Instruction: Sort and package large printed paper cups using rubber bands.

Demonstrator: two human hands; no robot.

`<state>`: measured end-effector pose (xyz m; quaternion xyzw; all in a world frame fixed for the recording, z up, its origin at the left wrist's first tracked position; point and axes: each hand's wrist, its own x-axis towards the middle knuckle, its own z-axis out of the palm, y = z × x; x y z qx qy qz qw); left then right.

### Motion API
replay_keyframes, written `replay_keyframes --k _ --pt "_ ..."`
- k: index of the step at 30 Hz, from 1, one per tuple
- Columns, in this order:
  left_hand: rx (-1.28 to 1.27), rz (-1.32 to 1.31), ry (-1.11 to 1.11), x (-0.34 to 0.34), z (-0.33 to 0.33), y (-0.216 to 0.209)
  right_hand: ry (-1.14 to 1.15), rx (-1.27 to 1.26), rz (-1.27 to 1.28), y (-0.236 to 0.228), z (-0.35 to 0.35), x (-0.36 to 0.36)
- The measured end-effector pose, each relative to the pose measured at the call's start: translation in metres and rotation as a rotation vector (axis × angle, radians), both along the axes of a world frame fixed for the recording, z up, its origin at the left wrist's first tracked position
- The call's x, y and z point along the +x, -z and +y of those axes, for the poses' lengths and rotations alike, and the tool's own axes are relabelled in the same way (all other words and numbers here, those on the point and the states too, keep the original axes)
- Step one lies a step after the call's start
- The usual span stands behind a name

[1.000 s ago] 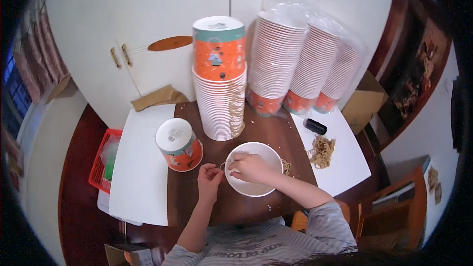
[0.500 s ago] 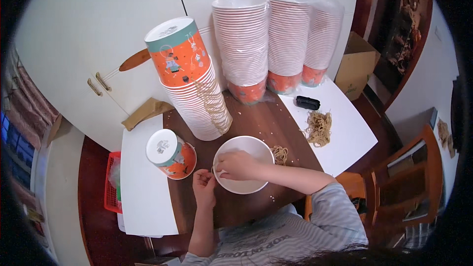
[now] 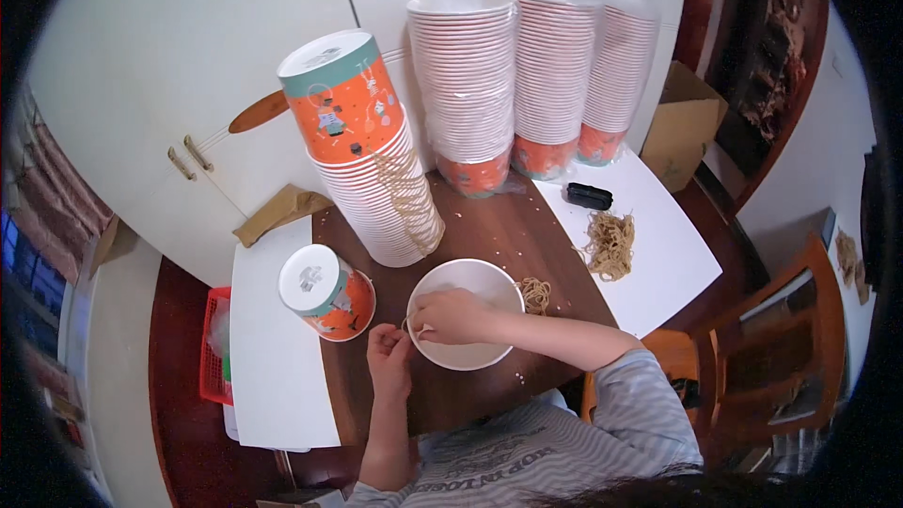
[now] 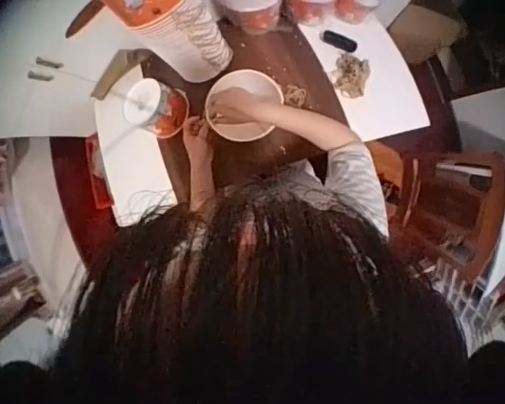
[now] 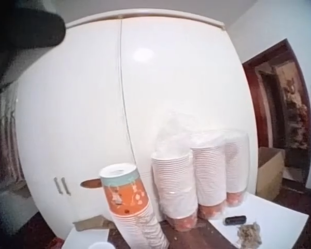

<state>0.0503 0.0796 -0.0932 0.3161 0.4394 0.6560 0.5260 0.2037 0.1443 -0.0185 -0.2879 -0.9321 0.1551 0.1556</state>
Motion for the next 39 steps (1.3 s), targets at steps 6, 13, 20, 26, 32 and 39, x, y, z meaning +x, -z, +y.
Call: replay_keyframes --k 6,13,20,26,32,39 --pt "0.045 -0.128 0.049 0.006 -0.007 0.000 -0.145 -0.172 0.055 0.004 0.008 0.001" --pt "0.042 -0.184 0.055 0.011 -0.017 0.003 -0.364 -0.501 0.052 0.001 0.018 0.005" --pt "0.077 -0.199 0.121 0.011 -0.022 0.006 -0.240 -0.719 -0.044 0.004 0.017 0.002" --pt "0.094 -0.202 0.140 0.015 -0.021 0.007 -0.264 -0.697 -0.044 0.001 0.014 0.000" --pt "0.100 -0.148 0.151 0.015 -0.020 0.004 -0.272 -0.681 -0.005 0.000 0.011 -0.001" --pt "0.119 -0.109 0.144 0.009 -0.015 0.002 -0.260 -0.724 -0.117 0.000 0.014 -0.001"
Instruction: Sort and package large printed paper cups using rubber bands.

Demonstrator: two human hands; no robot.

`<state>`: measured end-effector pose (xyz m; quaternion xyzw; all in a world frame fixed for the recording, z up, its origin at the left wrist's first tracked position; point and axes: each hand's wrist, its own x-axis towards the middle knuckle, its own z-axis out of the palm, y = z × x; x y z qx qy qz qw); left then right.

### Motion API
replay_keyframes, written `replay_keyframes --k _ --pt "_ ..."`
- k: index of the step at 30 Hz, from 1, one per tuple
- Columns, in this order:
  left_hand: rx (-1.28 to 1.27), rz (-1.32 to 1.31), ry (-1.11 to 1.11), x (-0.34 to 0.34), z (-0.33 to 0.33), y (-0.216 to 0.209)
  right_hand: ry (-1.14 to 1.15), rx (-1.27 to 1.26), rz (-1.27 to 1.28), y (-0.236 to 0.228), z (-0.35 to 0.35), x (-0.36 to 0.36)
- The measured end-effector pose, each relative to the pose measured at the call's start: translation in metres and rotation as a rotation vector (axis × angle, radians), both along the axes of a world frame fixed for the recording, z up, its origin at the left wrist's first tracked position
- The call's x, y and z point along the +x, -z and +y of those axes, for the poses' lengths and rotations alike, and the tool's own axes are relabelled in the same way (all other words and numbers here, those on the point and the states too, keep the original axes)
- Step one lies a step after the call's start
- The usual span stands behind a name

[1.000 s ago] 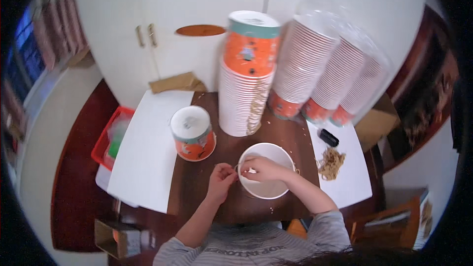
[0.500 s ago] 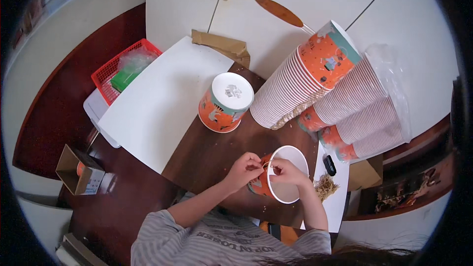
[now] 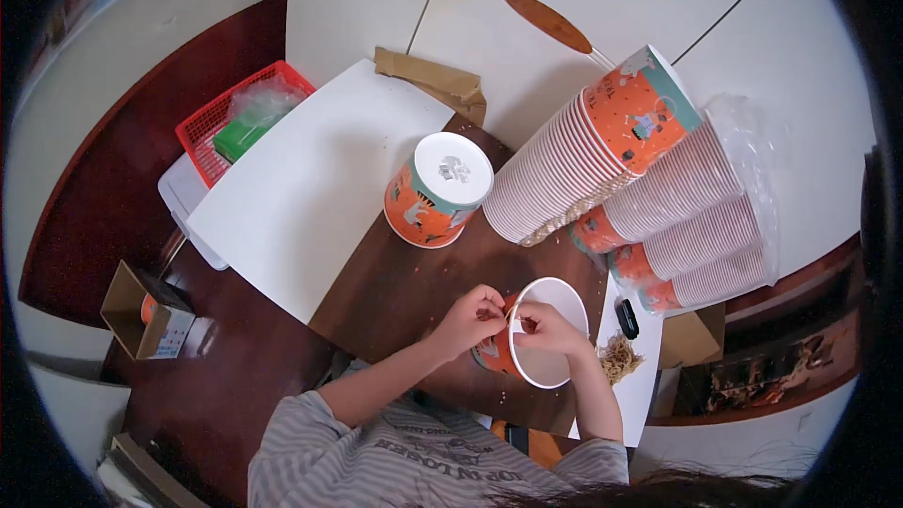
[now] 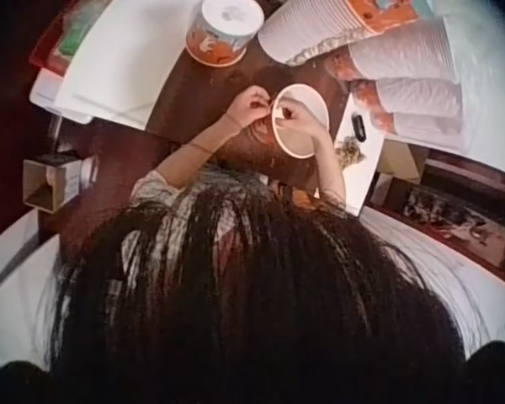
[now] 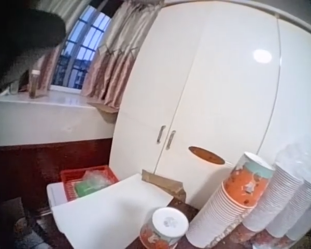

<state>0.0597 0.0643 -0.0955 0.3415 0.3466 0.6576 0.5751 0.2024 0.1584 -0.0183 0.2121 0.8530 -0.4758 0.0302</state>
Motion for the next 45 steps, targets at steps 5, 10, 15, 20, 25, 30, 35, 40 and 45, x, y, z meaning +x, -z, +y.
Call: replay_keyframes --k 5,10,15,20,25,30,35,40,45 --pt "0.013 -0.003 -0.036 -0.001 0.001 -0.001 -0.001 -0.015 0.002 0.002 0.000 -0.002" --pt "-0.016 -0.050 0.016 -0.002 -0.003 -0.001 -0.013 0.021 0.063 0.002 -0.001 -0.005" --pt "0.042 0.005 -0.091 0.004 -0.006 0.008 -0.044 0.035 0.042 0.009 0.003 -0.001" --pt "0.070 0.052 -0.144 0.007 -0.009 0.009 -0.005 -0.021 -0.010 0.007 0.002 -0.001" --pt "0.058 0.005 -0.218 0.013 -0.012 0.008 -0.001 -0.014 -0.004 0.008 0.002 -0.001" --pt "0.091 0.173 -0.374 0.019 -0.015 0.009 -0.019 0.076 0.085 0.003 0.001 -0.006" --pt "0.085 0.339 -0.460 0.018 -0.018 0.002 0.115 -0.015 0.067 0.005 0.000 -0.003" --pt "0.159 0.611 -0.573 0.013 -0.019 -0.001 0.140 0.008 0.154 0.006 -0.004 -0.009" --pt "0.174 0.607 -0.554 0.014 -0.020 -0.001 0.141 0.045 0.188 0.007 -0.004 -0.010"
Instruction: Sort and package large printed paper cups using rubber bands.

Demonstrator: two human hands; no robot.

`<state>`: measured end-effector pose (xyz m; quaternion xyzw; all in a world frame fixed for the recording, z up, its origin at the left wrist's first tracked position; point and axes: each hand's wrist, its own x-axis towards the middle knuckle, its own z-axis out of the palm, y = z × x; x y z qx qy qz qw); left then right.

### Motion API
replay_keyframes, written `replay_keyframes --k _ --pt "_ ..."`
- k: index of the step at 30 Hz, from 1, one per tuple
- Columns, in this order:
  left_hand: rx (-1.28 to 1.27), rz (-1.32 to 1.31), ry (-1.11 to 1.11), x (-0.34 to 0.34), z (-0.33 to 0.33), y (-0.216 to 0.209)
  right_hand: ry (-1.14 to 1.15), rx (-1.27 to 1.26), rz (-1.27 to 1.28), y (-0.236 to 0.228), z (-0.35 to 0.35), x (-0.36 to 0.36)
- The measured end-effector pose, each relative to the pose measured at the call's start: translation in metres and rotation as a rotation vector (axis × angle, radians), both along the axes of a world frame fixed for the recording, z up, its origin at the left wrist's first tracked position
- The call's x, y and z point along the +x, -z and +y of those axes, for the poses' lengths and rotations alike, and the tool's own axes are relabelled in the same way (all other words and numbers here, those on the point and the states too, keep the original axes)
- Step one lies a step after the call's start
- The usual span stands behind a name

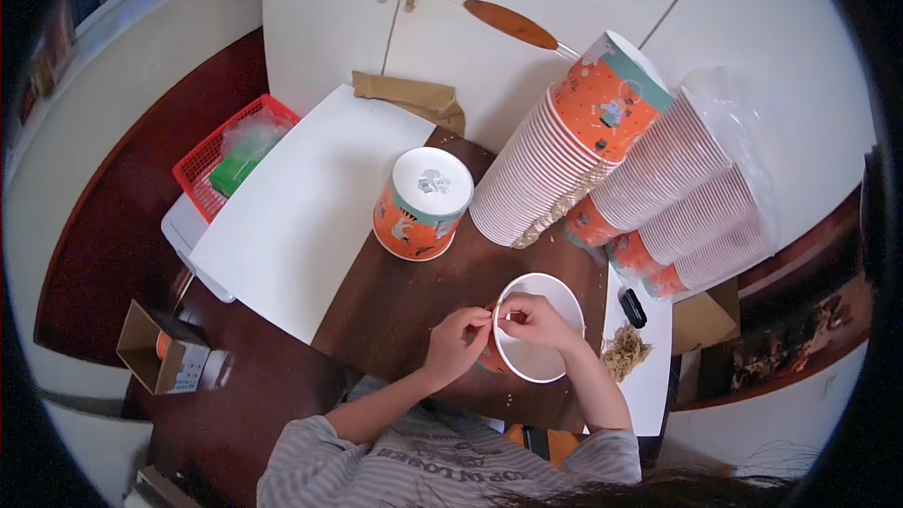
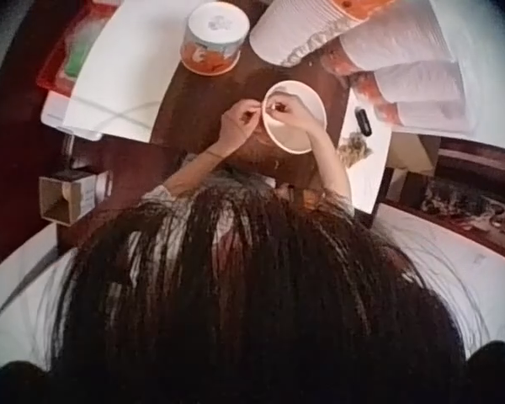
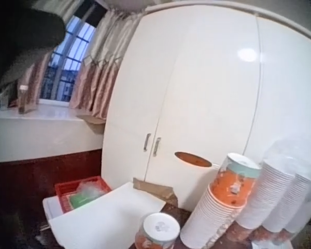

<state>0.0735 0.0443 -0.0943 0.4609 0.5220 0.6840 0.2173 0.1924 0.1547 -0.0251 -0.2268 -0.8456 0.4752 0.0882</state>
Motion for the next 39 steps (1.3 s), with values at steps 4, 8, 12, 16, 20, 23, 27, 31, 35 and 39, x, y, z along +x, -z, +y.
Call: replay_keyframes --k 4,8,12,16,20,23,27,31,35,39 --pt "-0.015 -0.127 0.052 -0.004 0.000 -0.010 -0.003 0.021 -0.008 -0.006 0.002 0.002" --pt "-0.085 -0.342 0.144 -0.008 0.004 -0.001 0.001 0.040 0.015 -0.011 0.004 0.007" --pt "-0.123 -0.258 0.169 -0.014 0.008 -0.011 0.013 0.082 0.072 -0.024 0.006 0.014" --pt "-0.137 -0.001 0.190 -0.023 0.013 -0.031 -0.007 0.116 0.162 -0.034 0.005 0.019" --pt "-0.070 0.207 0.174 -0.027 0.020 -0.052 0.021 0.128 0.226 -0.038 0.005 0.022" --pt "-0.045 0.377 0.237 -0.033 0.024 -0.053 0.046 0.116 0.286 -0.037 0.005 0.022" --pt "0.051 0.586 0.261 -0.030 0.025 -0.062 0.045 0.115 0.346 -0.042 0.004 0.019" --pt "0.002 0.495 0.368 -0.033 0.033 -0.055 0.013 0.148 0.372 -0.047 0.005 0.016" --pt "-0.048 0.488 0.493 -0.047 0.048 -0.044 -0.009 0.178 0.375 -0.048 0.009 0.013" --pt "-0.224 0.502 0.645 -0.048 0.048 -0.053 0.005 0.183 0.386 -0.046 0.012 0.014"
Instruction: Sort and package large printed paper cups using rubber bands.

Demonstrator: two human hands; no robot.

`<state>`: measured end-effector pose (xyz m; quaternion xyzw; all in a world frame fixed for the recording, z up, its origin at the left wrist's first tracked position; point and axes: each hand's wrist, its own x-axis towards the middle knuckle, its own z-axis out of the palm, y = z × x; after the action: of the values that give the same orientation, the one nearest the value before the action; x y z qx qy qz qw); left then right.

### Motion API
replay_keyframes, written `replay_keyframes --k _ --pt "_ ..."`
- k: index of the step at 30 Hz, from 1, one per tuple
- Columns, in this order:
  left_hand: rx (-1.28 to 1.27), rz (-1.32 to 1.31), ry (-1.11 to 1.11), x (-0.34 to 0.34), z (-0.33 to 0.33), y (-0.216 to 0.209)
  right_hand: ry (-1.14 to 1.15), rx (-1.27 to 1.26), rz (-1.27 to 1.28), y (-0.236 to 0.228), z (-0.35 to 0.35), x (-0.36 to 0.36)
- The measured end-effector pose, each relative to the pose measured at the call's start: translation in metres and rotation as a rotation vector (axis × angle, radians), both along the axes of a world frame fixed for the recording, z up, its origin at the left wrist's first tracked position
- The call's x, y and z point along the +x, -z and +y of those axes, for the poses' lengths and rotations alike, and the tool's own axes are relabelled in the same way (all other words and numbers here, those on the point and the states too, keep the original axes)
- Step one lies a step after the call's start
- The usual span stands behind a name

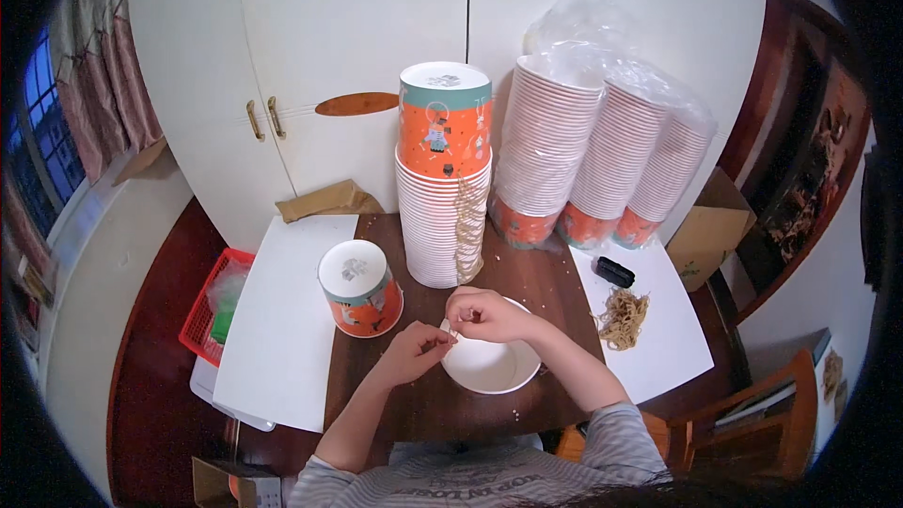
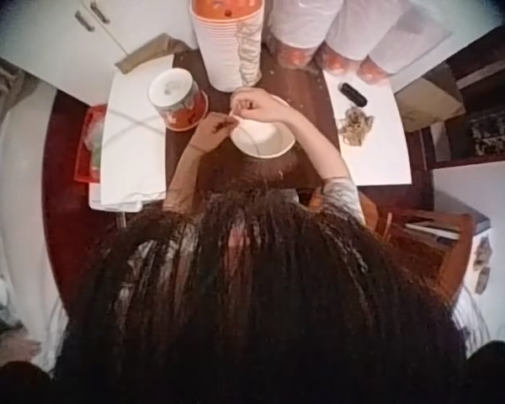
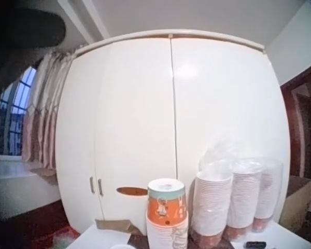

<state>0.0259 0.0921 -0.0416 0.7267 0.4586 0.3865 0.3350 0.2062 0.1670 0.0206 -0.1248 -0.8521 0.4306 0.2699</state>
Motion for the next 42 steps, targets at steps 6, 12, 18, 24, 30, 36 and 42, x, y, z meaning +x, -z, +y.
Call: replay_keyframes --k 6,12,18,24,30,36,42 --pt "-0.130 -0.169 -0.110 0.005 -0.005 -0.008 0.040 0.064 0.006 0.001 0.004 -0.001" --pt "-0.236 -0.201 -0.089 0.004 -0.011 -0.025 0.065 0.052 -0.038 0.004 0.007 -0.003" --pt "-0.234 -0.213 -0.082 -0.002 -0.011 -0.020 0.088 0.109 -0.030 0.000 0.005 -0.015" --pt "-0.265 -0.159 -0.133 -0.001 -0.018 -0.024 0.184 0.153 -0.091 0.009 0.004 -0.022" --pt "-0.058 -0.073 -0.230 0.004 -0.023 -0.019 0.200 0.221 -0.142 0.013 0.002 -0.028" --pt "-0.177 -0.264 -0.270 0.002 -0.020 -0.005 0.216 0.181 -0.171 0.006 -0.007 -0.027" --pt "-0.325 -0.644 -0.268 0.000 -0.018 0.006 0.080 0.218 -0.243 0.002 -0.021 -0.016"
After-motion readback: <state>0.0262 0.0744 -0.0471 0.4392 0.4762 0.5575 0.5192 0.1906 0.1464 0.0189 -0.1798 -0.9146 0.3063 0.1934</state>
